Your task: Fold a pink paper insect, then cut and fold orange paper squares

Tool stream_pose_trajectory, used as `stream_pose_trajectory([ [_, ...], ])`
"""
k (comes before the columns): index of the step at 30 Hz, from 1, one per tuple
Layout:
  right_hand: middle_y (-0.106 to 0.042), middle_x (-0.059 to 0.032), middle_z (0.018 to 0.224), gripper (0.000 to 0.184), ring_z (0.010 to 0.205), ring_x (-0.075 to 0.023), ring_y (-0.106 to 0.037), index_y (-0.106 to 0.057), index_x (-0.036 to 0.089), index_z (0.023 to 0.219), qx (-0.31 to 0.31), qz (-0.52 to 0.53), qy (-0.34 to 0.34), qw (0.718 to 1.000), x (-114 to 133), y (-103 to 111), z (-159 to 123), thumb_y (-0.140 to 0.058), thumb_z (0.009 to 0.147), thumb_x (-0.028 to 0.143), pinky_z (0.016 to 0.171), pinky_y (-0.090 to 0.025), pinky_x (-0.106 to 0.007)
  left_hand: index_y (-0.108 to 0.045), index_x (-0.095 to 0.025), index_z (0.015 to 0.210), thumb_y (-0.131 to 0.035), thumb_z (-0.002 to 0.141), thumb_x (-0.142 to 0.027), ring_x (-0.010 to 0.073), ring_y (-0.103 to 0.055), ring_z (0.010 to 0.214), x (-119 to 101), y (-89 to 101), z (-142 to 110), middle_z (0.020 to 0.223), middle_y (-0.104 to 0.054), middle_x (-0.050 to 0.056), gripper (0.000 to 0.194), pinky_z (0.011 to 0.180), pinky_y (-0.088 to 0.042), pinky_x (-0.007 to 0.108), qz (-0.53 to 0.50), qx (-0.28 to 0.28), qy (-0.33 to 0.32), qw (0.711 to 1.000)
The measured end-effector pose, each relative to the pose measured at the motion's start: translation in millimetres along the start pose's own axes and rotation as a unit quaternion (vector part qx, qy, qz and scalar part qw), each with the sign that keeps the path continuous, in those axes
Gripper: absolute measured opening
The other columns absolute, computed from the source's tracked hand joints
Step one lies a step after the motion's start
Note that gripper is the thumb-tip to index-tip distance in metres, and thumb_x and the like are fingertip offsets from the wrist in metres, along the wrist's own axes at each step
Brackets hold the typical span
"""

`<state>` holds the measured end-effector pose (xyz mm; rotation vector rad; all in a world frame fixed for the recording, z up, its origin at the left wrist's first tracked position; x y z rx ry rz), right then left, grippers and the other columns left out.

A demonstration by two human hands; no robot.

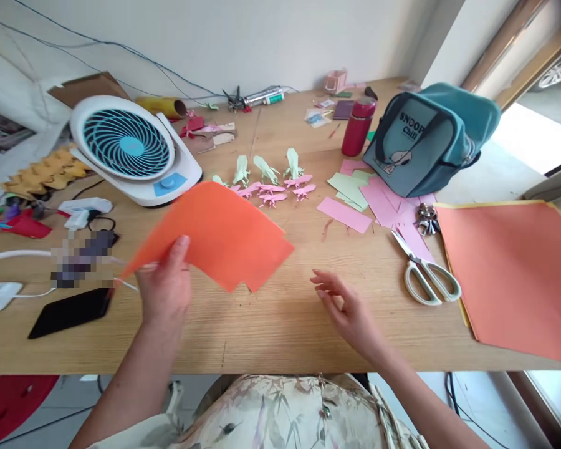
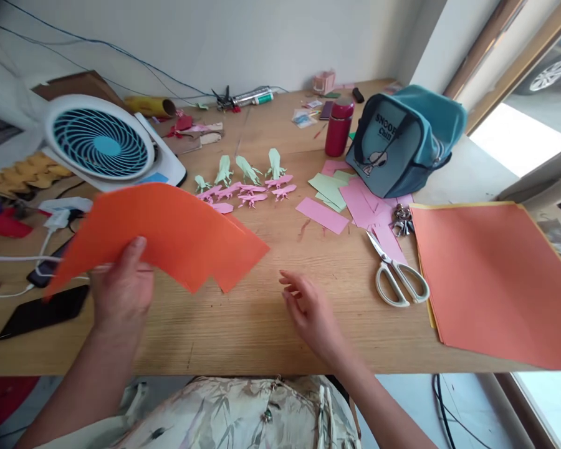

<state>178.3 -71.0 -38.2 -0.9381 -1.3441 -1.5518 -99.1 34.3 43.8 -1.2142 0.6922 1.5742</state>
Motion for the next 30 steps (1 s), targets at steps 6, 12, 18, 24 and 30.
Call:
stream_pose_trajectory([
  [6, -0.060, -0.0127, 0.123, 0.038, 0.110, -0.0250, -0.062, -0.051, 0.019, 0.131, 0.087, -0.243, 0.033, 0.966, 13.3, -36.9, 83.2, -0.052, 0.093, 0.021, 0.087, -0.052, -0.037, -0.069, -0.024, 0.100, -0.085, 0.066, -0.020, 0.0215, -0.059, 0.122, 7.4, 57.8, 21.8, 0.121, -0.071, -0.001, 0.038, 0.084, -0.059, 0.026, -0.015, -0.076, 0.068, 0.995],
  [12, -0.058, -0.0208, 0.126, 0.044, 0.119, -0.0352, -0.054, -0.054, 0.014, 0.130, 0.106, -0.321, 0.067, 0.939, 17.0, -79.6, 157.4, -0.056, 0.092, 0.037, 0.095, -0.046, -0.050, -0.072, -0.021, 0.099, -0.086, 0.064, -0.018, 0.0170, -0.072, 0.093, 30.5, 88.5, 0.5, 0.106, -0.076, 0.001, 0.038, 0.063, -0.059, 0.017, 0.002, -0.113, 0.271, 0.956],
  [18, -0.041, -0.0124, 0.154, 0.057, 0.143, -0.0340, -0.032, -0.047, 0.020, 0.143, 0.202, -0.347, 0.170, 0.900, 14.3, -97.4, 128.2, -0.051, 0.095, 0.049, 0.115, -0.025, -0.055, -0.072, -0.018, 0.099, -0.082, 0.067, -0.011, 0.0158, -0.073, 0.088, 47.3, 92.7, -6.3, 0.104, -0.076, 0.003, 0.034, 0.066, -0.060, 0.017, -0.030, -0.113, 0.335, 0.935],
  [24, -0.027, -0.0158, 0.160, 0.074, 0.146, -0.0356, -0.026, -0.034, 0.014, 0.152, 0.191, -0.446, 0.242, 0.840, -12.2, -34.6, 32.0, -0.049, 0.093, 0.057, 0.114, -0.024, -0.055, -0.072, -0.018, 0.102, -0.088, 0.061, -0.020, 0.0191, -0.073, 0.092, 64.2, 84.2, -5.3, 0.107, -0.076, 0.005, 0.044, 0.070, -0.060, 0.021, -0.053, -0.082, 0.365, 0.926],
  [30, -0.048, -0.0099, 0.150, 0.055, 0.141, -0.0276, -0.037, -0.046, 0.017, 0.146, 0.179, -0.483, 0.321, 0.795, -22.0, 37.6, -54.7, -0.047, 0.095, 0.039, 0.108, -0.033, -0.043, -0.073, -0.015, 0.103, -0.091, 0.057, -0.030, 0.0223, -0.072, 0.098, 79.7, 61.0, -1.6, 0.110, -0.075, 0.009, 0.051, 0.074, -0.060, 0.023, -0.063, -0.022, 0.362, 0.930],
])
Point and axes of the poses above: each hand's wrist, its own z-axis towards the middle knuckle, its own y-axis out of the back of the hand, x = y × z, the point moved 2 cm from there along z, towards the middle knuckle
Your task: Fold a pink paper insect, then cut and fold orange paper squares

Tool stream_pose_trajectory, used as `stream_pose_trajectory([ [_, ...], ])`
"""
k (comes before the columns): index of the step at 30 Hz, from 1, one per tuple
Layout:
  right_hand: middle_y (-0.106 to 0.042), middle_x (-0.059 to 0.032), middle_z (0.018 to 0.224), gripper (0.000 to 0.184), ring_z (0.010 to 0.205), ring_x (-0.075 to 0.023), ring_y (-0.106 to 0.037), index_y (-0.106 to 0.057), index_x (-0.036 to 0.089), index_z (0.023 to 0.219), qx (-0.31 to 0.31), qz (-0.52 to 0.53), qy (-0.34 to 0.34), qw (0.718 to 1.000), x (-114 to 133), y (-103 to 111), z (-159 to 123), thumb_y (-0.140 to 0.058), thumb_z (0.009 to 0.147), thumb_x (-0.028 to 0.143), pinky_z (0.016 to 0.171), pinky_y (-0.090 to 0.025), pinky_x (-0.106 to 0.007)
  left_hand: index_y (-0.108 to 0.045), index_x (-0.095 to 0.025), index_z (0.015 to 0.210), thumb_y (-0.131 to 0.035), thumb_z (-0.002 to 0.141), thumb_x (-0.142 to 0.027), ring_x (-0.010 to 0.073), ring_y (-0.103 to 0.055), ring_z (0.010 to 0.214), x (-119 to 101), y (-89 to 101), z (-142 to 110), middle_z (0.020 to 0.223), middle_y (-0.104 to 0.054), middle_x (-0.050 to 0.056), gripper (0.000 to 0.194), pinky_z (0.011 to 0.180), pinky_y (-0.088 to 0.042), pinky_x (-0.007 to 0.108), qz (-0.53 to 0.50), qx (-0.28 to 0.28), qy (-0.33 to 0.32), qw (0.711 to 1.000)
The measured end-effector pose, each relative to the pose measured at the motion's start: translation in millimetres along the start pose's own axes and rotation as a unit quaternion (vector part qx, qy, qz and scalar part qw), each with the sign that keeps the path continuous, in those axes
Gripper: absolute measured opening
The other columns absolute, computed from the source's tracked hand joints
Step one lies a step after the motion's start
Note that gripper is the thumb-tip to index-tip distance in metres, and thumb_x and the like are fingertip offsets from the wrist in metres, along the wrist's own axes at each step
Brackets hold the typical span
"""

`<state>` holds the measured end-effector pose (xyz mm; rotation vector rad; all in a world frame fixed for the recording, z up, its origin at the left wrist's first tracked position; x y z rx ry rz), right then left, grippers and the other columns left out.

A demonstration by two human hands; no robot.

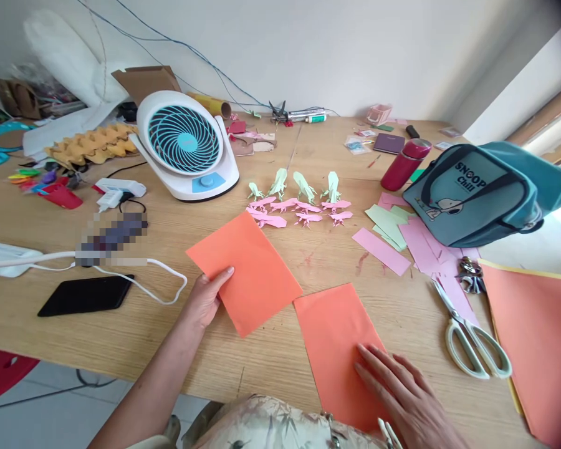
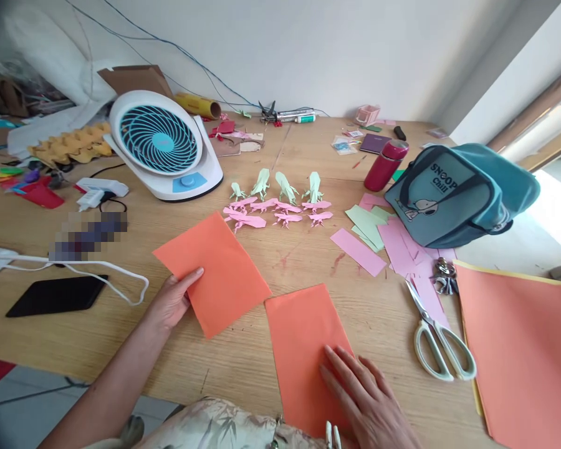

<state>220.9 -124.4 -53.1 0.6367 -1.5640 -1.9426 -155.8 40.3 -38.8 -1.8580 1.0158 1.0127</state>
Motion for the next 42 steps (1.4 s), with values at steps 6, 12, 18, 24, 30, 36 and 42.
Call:
stream_pose_trajectory([
  [6, -0.064, -0.0083, 0.134, 0.041, 0.128, -0.0266, -0.052, -0.061, 0.019, 0.132, -0.040, -0.041, 0.014, 0.998, 6.3, 7.4, -37.0, -0.042, 0.096, 0.022, 0.106, -0.037, -0.042, -0.072, -0.017, 0.107, -0.090, 0.058, -0.032, 0.0219, -0.069, 0.103, 5.1, -12.9, 6.7, 0.116, -0.073, 0.007, 0.054, 0.074, -0.059, 0.023, -0.004, 0.023, -0.036, 0.999],
  [12, -0.069, -0.0102, 0.126, 0.034, 0.116, -0.0237, -0.063, -0.067, 0.016, 0.123, -0.041, 0.005, 0.061, 0.997, 3.8, 19.6, -40.4, -0.042, 0.101, 0.025, 0.091, -0.054, -0.035, -0.073, -0.018, 0.102, -0.090, 0.056, -0.027, 0.0199, -0.070, 0.100, 5.3, -12.9, 3.8, 0.109, -0.075, 0.005, 0.050, 0.074, -0.059, 0.021, -0.021, -0.006, -0.038, 0.999],
  [18, -0.052, -0.0131, 0.146, 0.041, 0.138, -0.0318, -0.043, -0.058, 0.016, 0.136, -0.013, 0.011, 0.040, 0.999, -26.2, 25.3, -43.0, -0.039, 0.099, 0.020, 0.104, -0.049, -0.049, -0.073, -0.019, 0.103, -0.089, 0.058, -0.027, 0.0227, -0.068, 0.108, 5.2, -13.9, 1.3, 0.115, -0.073, 0.006, 0.048, 0.077, -0.060, 0.022, 0.005, -0.009, -0.035, 0.999],
  [24, -0.053, -0.0140, 0.145, 0.042, 0.143, -0.0298, -0.037, -0.060, 0.016, 0.131, -0.054, 0.040, -0.013, 0.998, -68.2, 40.5, -9.9, -0.039, 0.096, 0.005, 0.106, -0.048, -0.048, -0.072, -0.020, 0.106, -0.091, 0.056, -0.034, 0.0263, -0.064, 0.117, 8.8, -11.8, 1.7, 0.119, -0.072, 0.007, 0.056, 0.086, -0.059, 0.026, 0.022, 0.006, -0.052, 0.998],
  [30, -0.052, -0.0158, 0.145, 0.051, 0.143, -0.0291, -0.036, -0.051, 0.019, 0.141, -0.045, 0.074, -0.008, 0.996, -120.0, 38.1, 8.1, -0.039, 0.095, 0.002, 0.108, -0.047, -0.050, -0.072, -0.019, 0.107, -0.091, 0.056, -0.039, 0.0279, -0.061, 0.121, 13.8, -6.4, 6.2, 0.124, -0.070, 0.008, 0.058, 0.087, -0.059, 0.027, 0.041, 0.016, -0.048, 0.998],
  [36, -0.029, -0.0074, 0.161, 0.050, 0.145, -0.0339, -0.031, -0.068, 0.025, 0.120, -0.136, 0.131, -0.070, 0.980, -150.2, 24.8, 30.3, -0.042, 0.086, -0.001, 0.112, -0.038, -0.057, -0.070, -0.018, 0.109, -0.088, 0.061, -0.043, 0.0307, -0.064, 0.116, 16.0, -5.4, 8.9, 0.122, -0.070, 0.011, 0.057, 0.085, -0.059, 0.032, 0.080, 0.046, -0.051, 0.994],
  [42, -0.038, -0.0089, 0.156, 0.051, 0.139, -0.0291, -0.043, -0.073, 0.023, 0.103, -0.086, 0.183, -0.165, 0.965, -169.5, -9.0, 54.7, -0.040, 0.073, -0.002, 0.107, -0.044, -0.050, -0.071, -0.017, 0.106, -0.085, 0.064, -0.045, 0.0303, -0.068, 0.107, 21.5, 0.3, 12.8, 0.117, -0.072, 0.012, 0.053, 0.081, -0.059, 0.033, 0.105, 0.064, -0.053, 0.991],
])
Point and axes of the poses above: each hand's wrist, its own z-axis towards the middle knuckle, its own y-axis out of the back of the hand, x = y × z, the point moved 2 cm from there along z, towards the middle knuckle
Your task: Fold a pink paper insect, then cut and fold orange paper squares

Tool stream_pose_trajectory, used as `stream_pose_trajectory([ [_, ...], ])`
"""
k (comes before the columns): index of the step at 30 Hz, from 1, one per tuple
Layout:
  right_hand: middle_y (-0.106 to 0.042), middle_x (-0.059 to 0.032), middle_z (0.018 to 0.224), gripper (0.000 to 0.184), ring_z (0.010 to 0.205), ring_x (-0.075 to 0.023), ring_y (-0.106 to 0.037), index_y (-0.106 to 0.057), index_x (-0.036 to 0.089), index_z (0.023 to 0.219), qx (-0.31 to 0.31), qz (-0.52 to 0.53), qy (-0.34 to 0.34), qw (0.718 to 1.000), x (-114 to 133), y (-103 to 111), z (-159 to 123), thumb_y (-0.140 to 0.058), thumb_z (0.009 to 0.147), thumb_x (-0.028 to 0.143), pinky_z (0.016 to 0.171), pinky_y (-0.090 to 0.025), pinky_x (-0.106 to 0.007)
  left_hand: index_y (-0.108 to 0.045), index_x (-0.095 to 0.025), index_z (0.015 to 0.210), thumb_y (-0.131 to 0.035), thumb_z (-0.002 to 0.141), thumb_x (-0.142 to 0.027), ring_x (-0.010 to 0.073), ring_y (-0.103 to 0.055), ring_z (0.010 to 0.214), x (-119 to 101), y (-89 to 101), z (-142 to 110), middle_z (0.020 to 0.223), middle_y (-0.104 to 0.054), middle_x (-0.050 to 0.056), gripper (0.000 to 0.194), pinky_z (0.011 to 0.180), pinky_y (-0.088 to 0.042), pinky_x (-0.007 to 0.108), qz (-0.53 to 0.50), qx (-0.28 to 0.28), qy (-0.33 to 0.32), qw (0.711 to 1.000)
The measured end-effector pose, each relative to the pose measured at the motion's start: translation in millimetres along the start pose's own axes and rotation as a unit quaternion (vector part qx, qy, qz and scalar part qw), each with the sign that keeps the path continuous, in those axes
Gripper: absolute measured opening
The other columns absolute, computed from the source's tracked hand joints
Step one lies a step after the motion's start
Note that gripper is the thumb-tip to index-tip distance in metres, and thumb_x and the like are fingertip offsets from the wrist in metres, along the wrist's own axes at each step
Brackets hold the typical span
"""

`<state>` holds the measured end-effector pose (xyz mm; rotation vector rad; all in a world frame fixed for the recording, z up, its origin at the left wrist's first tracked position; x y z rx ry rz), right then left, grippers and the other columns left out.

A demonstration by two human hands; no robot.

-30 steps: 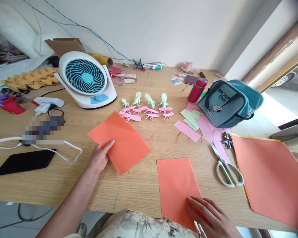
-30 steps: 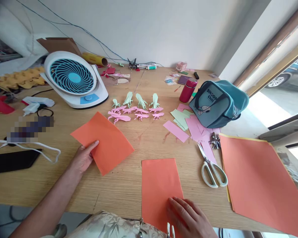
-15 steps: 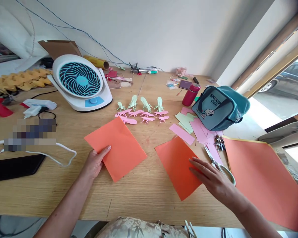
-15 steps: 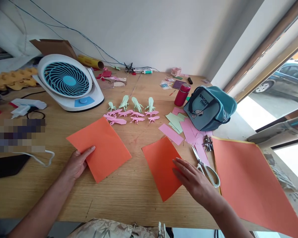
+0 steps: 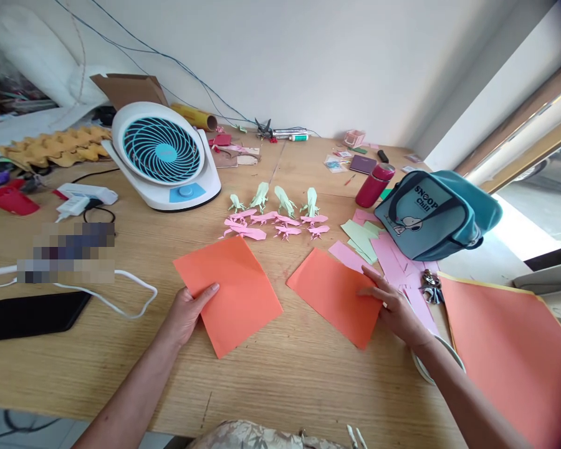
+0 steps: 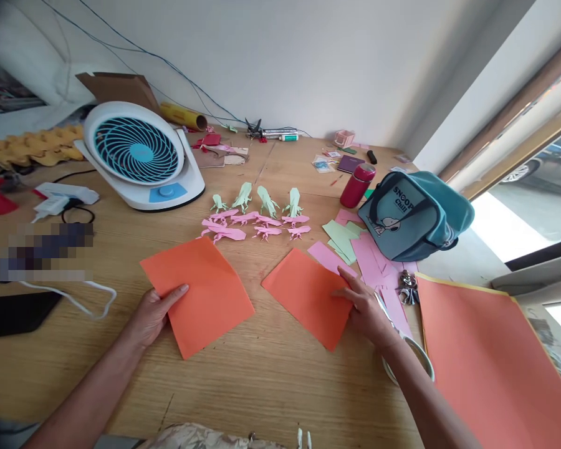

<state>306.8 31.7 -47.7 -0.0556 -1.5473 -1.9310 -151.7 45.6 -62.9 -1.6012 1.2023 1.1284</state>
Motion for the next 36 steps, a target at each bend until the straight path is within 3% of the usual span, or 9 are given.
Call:
stream_pose_trajectory([
  [4, -0.043, -0.0098, 0.153, 0.051, 0.130, -0.0282, -0.054, -0.071, 0.024, 0.105, 0.039, 0.010, -0.095, 0.995, -24.1, -1.9, 3.4, -0.041, 0.071, 0.001, 0.099, -0.050, -0.045, -0.070, -0.015, 0.105, -0.084, 0.065, -0.046, 0.0309, -0.068, 0.105, 1.3, 1.6, 0.1, 0.114, -0.073, 0.013, 0.051, 0.080, -0.058, 0.034, 0.006, 0.002, -0.006, 1.000],
  [6, -0.045, -0.0076, 0.152, 0.054, 0.131, -0.0271, -0.053, -0.070, 0.026, 0.106, 0.031, 0.019, -0.102, 0.994, -26.6, 3.2, 3.7, -0.040, 0.068, 0.001, 0.101, -0.049, -0.043, -0.070, -0.015, 0.106, -0.083, 0.067, -0.046, 0.0313, -0.068, 0.105, 0.5, 0.9, -0.9, 0.115, -0.072, 0.013, 0.052, 0.080, -0.058, 0.035, 0.008, 0.008, 0.002, 1.000],
  [11, -0.046, -0.0039, 0.150, 0.053, 0.134, -0.0246, -0.049, -0.069, 0.026, 0.104, -0.043, 0.046, -0.019, 0.998, -6.8, 22.7, 9.9, -0.040, 0.068, -0.001, 0.103, -0.048, -0.041, -0.068, -0.016, 0.111, -0.083, 0.067, -0.046, 0.0319, -0.068, 0.109, -6.2, -3.4, -5.0, 0.123, -0.069, 0.015, 0.055, 0.083, -0.058, 0.036, 0.004, 0.022, 0.022, 1.000],
  [16, -0.045, -0.0037, 0.150, 0.049, 0.131, -0.0293, -0.051, -0.070, 0.027, 0.104, -0.077, -0.031, 0.030, 0.996, -2.7, 41.2, 14.5, -0.043, 0.073, 0.001, 0.101, -0.048, -0.047, -0.071, -0.015, 0.108, -0.086, 0.061, -0.051, 0.0340, -0.070, 0.103, -15.9, -9.1, -11.6, 0.116, -0.072, 0.017, 0.061, 0.082, -0.058, 0.040, 0.003, 0.054, 0.052, 0.997],
  [19, -0.047, -0.0028, 0.148, 0.044, 0.125, -0.0324, -0.055, -0.070, 0.028, 0.103, -0.114, -0.066, -0.004, 0.991, -24.3, 45.8, 4.2, -0.044, 0.075, 0.006, 0.097, -0.050, -0.052, -0.072, -0.014, 0.106, -0.086, 0.059, -0.053, 0.0343, -0.071, 0.100, -19.3, -12.8, -17.1, 0.110, -0.074, 0.017, 0.062, 0.082, -0.058, 0.041, 0.011, 0.078, 0.062, 0.995],
  [23, -0.044, 0.0010, 0.150, 0.040, 0.127, -0.0387, -0.052, -0.068, 0.033, 0.105, -0.106, -0.089, -0.037, 0.990, -64.9, 41.6, -18.3, -0.043, 0.081, 0.012, 0.092, -0.049, -0.064, -0.072, -0.014, 0.106, -0.085, 0.062, -0.052, 0.0342, -0.071, 0.101, -18.5, -18.1, -21.5, 0.114, -0.073, 0.016, 0.059, 0.082, -0.057, 0.041, 0.025, 0.104, 0.073, 0.992],
  [28, -0.032, -0.0042, 0.160, 0.052, 0.136, -0.0418, -0.043, -0.063, 0.031, 0.130, -0.060, -0.185, 0.022, 0.981, -94.3, 38.3, -46.2, -0.042, 0.086, 0.011, 0.100, -0.044, -0.061, -0.072, -0.014, 0.106, -0.085, 0.064, -0.049, 0.0331, -0.070, 0.103, -16.6, -23.0, -22.2, 0.114, -0.073, 0.015, 0.057, 0.086, -0.055, 0.041, 0.014, 0.125, 0.085, 0.989],
  [32, -0.033, -0.0057, 0.159, 0.060, 0.143, -0.0411, -0.031, -0.038, 0.035, 0.151, -0.085, -0.241, -0.002, 0.967, -72.1, 49.1, -61.0, -0.040, 0.092, 0.024, 0.110, -0.028, -0.068, -0.071, -0.014, 0.108, -0.085, 0.064, -0.047, 0.0322, -0.070, 0.103, -17.3, -26.2, -23.7, 0.114, -0.073, 0.014, 0.056, 0.087, -0.055, 0.042, 0.007, 0.129, 0.088, 0.988],
  [36, -0.037, -0.0071, 0.157, 0.060, 0.134, -0.0455, -0.044, -0.031, 0.036, 0.154, -0.052, -0.200, -0.042, 0.978, -6.1, 39.6, -51.1, -0.042, 0.095, 0.035, 0.101, -0.039, -0.069, -0.072, -0.015, 0.103, -0.086, 0.062, -0.045, 0.0315, -0.071, 0.102, -17.8, -34.1, -25.1, 0.112, -0.075, 0.012, 0.053, 0.087, -0.055, 0.041, -0.003, 0.123, 0.094, 0.988],
])
Point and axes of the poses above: each hand's wrist, its own z-axis towards the middle knuckle, its own y-axis out of the back of the hand, x = y × z, the point moved 2 cm from there along z, towards the middle knuckle
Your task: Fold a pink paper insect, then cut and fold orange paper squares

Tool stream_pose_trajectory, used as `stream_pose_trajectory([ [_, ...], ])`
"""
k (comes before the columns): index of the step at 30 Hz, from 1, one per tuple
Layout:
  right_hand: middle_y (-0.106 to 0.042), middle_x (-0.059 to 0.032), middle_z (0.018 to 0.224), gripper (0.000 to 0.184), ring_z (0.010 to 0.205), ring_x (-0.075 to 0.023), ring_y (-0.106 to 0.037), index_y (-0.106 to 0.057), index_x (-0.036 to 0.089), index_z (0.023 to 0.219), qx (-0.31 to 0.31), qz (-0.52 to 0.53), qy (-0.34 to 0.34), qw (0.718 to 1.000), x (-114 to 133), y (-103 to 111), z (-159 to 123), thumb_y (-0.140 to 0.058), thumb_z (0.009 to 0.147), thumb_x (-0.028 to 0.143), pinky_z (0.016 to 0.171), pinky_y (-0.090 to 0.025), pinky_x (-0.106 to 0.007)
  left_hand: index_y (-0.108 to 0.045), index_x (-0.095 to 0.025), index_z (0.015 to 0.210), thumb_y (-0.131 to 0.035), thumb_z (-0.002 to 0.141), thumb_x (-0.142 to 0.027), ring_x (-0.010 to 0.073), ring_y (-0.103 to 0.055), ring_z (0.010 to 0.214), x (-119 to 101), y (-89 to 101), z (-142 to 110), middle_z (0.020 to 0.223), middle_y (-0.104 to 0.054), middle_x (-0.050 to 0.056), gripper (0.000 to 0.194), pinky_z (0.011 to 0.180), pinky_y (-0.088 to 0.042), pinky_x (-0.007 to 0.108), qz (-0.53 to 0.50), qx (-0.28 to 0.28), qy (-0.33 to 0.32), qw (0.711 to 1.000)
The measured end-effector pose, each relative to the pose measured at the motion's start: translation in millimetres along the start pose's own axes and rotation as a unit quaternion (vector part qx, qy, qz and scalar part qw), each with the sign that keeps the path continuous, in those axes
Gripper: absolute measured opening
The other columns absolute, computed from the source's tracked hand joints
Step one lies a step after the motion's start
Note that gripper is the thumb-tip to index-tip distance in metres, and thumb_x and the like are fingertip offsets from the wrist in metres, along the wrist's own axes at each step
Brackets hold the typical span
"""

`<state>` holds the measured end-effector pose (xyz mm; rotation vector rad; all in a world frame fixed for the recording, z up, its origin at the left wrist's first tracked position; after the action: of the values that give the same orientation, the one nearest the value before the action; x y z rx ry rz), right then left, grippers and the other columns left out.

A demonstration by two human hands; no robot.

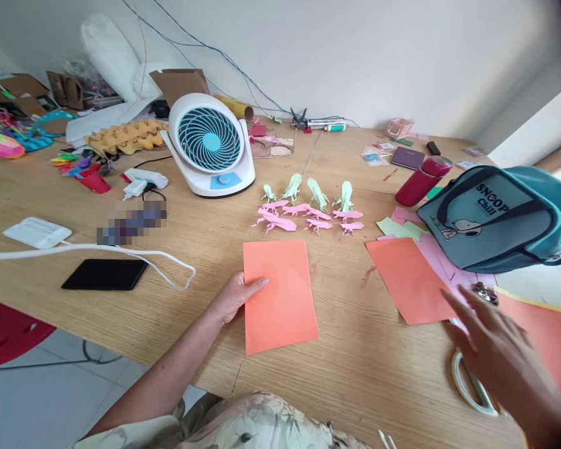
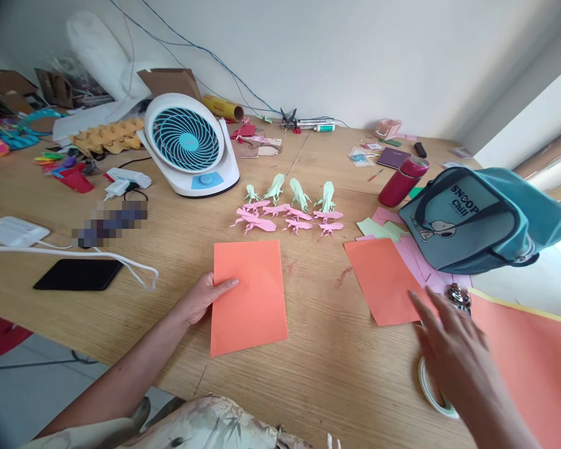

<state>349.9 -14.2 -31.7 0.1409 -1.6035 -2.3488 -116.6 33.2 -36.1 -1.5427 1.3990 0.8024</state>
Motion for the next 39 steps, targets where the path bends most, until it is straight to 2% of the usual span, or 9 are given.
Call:
stream_pose_trajectory([
  [4, -0.050, -0.0129, 0.147, 0.061, 0.117, -0.0327, -0.062, -0.025, 0.030, 0.155, 0.041, 0.084, 0.069, 0.993, 88.9, -18.8, 16.6, -0.045, 0.098, 0.027, 0.091, -0.055, -0.050, -0.072, -0.016, 0.104, -0.086, 0.062, -0.044, 0.0308, -0.071, 0.102, -4.1, -15.2, 0.7, 0.112, -0.075, 0.012, 0.052, 0.087, -0.056, 0.040, -0.033, 0.024, 0.010, 0.999],
  [9, -0.026, -0.0202, 0.160, 0.071, 0.131, -0.0333, -0.051, -0.016, 0.027, 0.157, 0.004, 0.120, 0.140, 0.983, 151.7, -46.0, 34.2, -0.046, 0.095, 0.012, 0.092, -0.055, -0.050, -0.071, -0.016, 0.105, -0.087, 0.062, -0.043, 0.0315, -0.072, 0.100, -14.7, -35.3, -6.8, 0.107, -0.076, 0.012, 0.053, 0.087, -0.056, 0.041, -0.081, 0.065, 0.037, 0.994],
  [14, -0.034, -0.0171, 0.157, 0.078, 0.114, -0.0261, -0.063, -0.016, 0.029, 0.157, -0.076, 0.141, 0.168, 0.973, 158.5, -35.5, 39.5, -0.042, 0.089, -0.001, 0.084, -0.055, -0.043, -0.071, -0.016, 0.108, -0.084, 0.065, -0.044, 0.0332, -0.070, 0.104, -10.4, -49.4, -14.1, 0.107, -0.076, 0.012, 0.052, 0.086, -0.055, 0.041, -0.043, 0.109, 0.040, 0.992],
  [18, -0.055, -0.0121, 0.144, 0.067, 0.089, -0.0193, -0.069, -0.037, 0.026, 0.150, 0.002, 0.162, 0.221, 0.962, 158.2, -33.2, 31.7, -0.036, 0.089, -0.001, 0.073, -0.055, -0.035, -0.066, -0.016, 0.115, -0.083, 0.068, -0.040, 0.0317, -0.068, 0.108, 7.6, -52.8, -10.2, 0.115, -0.073, 0.014, 0.055, 0.087, -0.055, 0.040, 0.038, 0.114, 0.002, 0.993],
  [21, -0.061, -0.0119, 0.137, 0.054, 0.097, -0.0218, -0.067, -0.049, 0.021, 0.142, 0.052, 0.183, 0.238, 0.953, 159.2, -35.8, 22.2, -0.044, 0.091, 0.004, 0.078, -0.054, -0.037, -0.051, -0.020, 0.134, -0.080, 0.070, -0.030, 0.0262, -0.070, 0.098, 18.4, -47.8, -5.8, 0.116, -0.070, 0.013, 0.071, 0.083, -0.056, 0.038, 0.129, 0.075, -0.057, 0.987],
  [24, -0.060, -0.0126, 0.139, 0.048, 0.110, -0.0266, -0.062, -0.054, 0.019, 0.137, 0.088, 0.179, 0.236, 0.951, 161.0, -36.1, 14.5, -0.051, 0.091, 0.009, 0.083, -0.052, -0.041, -0.040, -0.026, 0.146, -0.076, 0.072, -0.023, 0.0195, -0.070, 0.083, 18.0, -39.1, -6.0, 0.120, -0.065, 0.011, 0.082, 0.081, -0.056, 0.036, 0.259, 0.005, -0.125, 0.958],
  [27, -0.054, -0.0108, 0.145, 0.045, 0.111, -0.0297, -0.058, -0.056, 0.018, 0.136, 0.121, 0.162, 0.231, 0.952, 162.8, -34.8, 10.0, -0.051, 0.092, 0.014, 0.083, -0.051, -0.045, -0.055, -0.028, 0.136, -0.067, 0.079, -0.020, 0.0227, -0.065, 0.104, 7.8, -35.0, -13.6, 0.132, -0.057, 0.009, 0.059, 0.099, -0.049, 0.040, 0.379, -0.011, -0.227, 0.897],
  [32, -0.054, -0.0086, 0.145, 0.046, 0.103, -0.0280, -0.057, -0.055, 0.022, 0.138, 0.123, 0.198, 0.182, 0.955, 162.1, -33.0, 8.9, -0.047, 0.093, 0.015, 0.082, -0.051, -0.045, -0.071, -0.027, 0.118, -0.052, 0.094, -0.029, 0.0241, -0.060, 0.119, 0.2, -38.0, -33.0, 0.123, -0.068, 0.007, 0.031, 0.105, -0.043, 0.036, 0.414, 0.113, -0.260, 0.865],
  [39, -0.059, -0.0087, 0.140, 0.041, 0.104, -0.0273, -0.058, -0.061, 0.023, 0.131, 0.139, 0.300, 0.088, 0.939, 156.7, -29.9, 11.6, -0.046, 0.094, 0.019, 0.088, -0.051, -0.046, -0.061, -0.030, 0.135, -0.031, 0.094, -0.066, 0.0292, -0.044, 0.139, -5.4, -32.9, -45.1, 0.143, -0.056, 0.004, 0.062, 0.119, -0.024, 0.039, 0.358, 0.289, -0.169, 0.872],
])
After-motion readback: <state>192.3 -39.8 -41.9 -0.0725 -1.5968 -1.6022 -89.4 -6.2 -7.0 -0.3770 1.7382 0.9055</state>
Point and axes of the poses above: each hand's wrist, its own z-axis towards the middle knuckle, its own y-axis out of the back of the hand, x = y × z, the point moved 2 cm from there along z, towards the middle knuckle
